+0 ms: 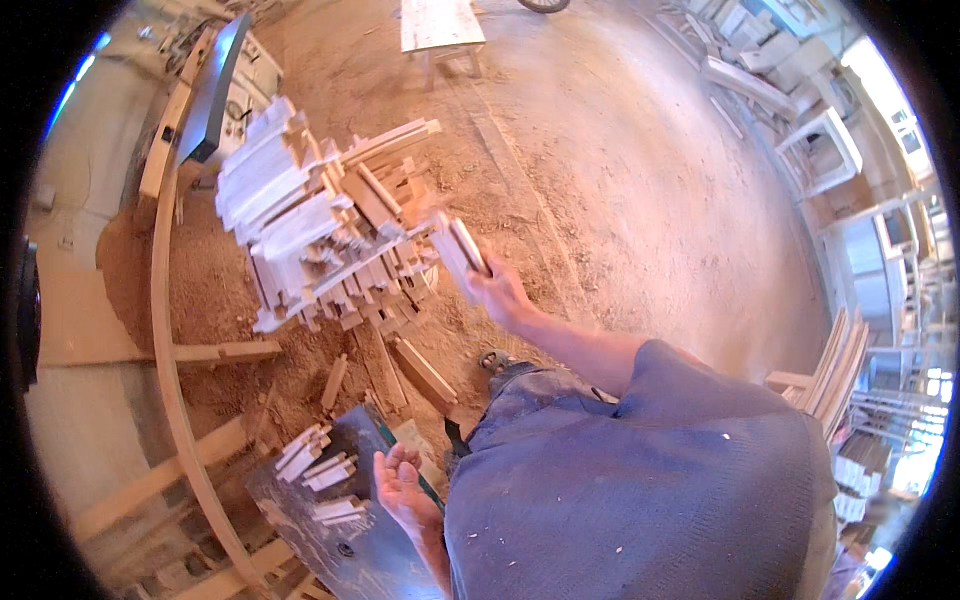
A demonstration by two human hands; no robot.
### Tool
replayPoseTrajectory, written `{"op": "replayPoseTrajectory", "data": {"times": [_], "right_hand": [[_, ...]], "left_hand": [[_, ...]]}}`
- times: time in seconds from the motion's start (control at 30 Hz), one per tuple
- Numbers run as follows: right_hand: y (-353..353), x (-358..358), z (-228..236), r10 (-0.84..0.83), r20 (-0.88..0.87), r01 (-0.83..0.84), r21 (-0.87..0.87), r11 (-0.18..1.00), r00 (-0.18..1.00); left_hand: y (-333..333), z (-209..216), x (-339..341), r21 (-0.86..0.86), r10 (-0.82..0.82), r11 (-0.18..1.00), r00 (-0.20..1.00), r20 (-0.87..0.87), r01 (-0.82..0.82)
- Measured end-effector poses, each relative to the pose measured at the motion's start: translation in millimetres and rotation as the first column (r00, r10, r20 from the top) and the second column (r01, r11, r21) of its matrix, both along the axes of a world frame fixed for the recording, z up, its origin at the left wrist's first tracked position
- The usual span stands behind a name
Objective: The person moves wood pieces from a stack to a workbench and processes them one at a time using a router table.
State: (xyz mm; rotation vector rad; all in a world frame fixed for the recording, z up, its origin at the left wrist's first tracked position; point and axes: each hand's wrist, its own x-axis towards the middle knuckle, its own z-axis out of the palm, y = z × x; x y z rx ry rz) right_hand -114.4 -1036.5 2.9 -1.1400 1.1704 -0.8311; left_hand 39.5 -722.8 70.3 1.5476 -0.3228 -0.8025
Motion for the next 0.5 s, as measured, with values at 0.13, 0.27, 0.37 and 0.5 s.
{"op": "replayPoseTrajectory", "data": {"times": [0.13,0.27,0.37,0.5], "right_hand": [[-79,27,21,-0.047,-0.2,0.039,-0.046,0.998,0.979],[-148,66,5,-0.027,-0.336,0.011,-0.048,0.999,0.941],[-174,97,-6,0.065,-0.469,-0.083,-0.016,0.996,0.881],[-173,116,-7,0.081,-0.793,-0.294,-0.127,0.947,0.604]], "left_hand": [[-8,-5,1,0.029,-0.046,0.998,0.999,-0.02,0.047],[-24,2,2,0.079,-0.06,0.995,0.998,0.0,0.06],[-27,4,2,0.105,-0.055,0.993,0.998,-0.008,0.056],[-16,3,6,0.137,-0.038,0.99,0.999,0.01,0.036]]}}
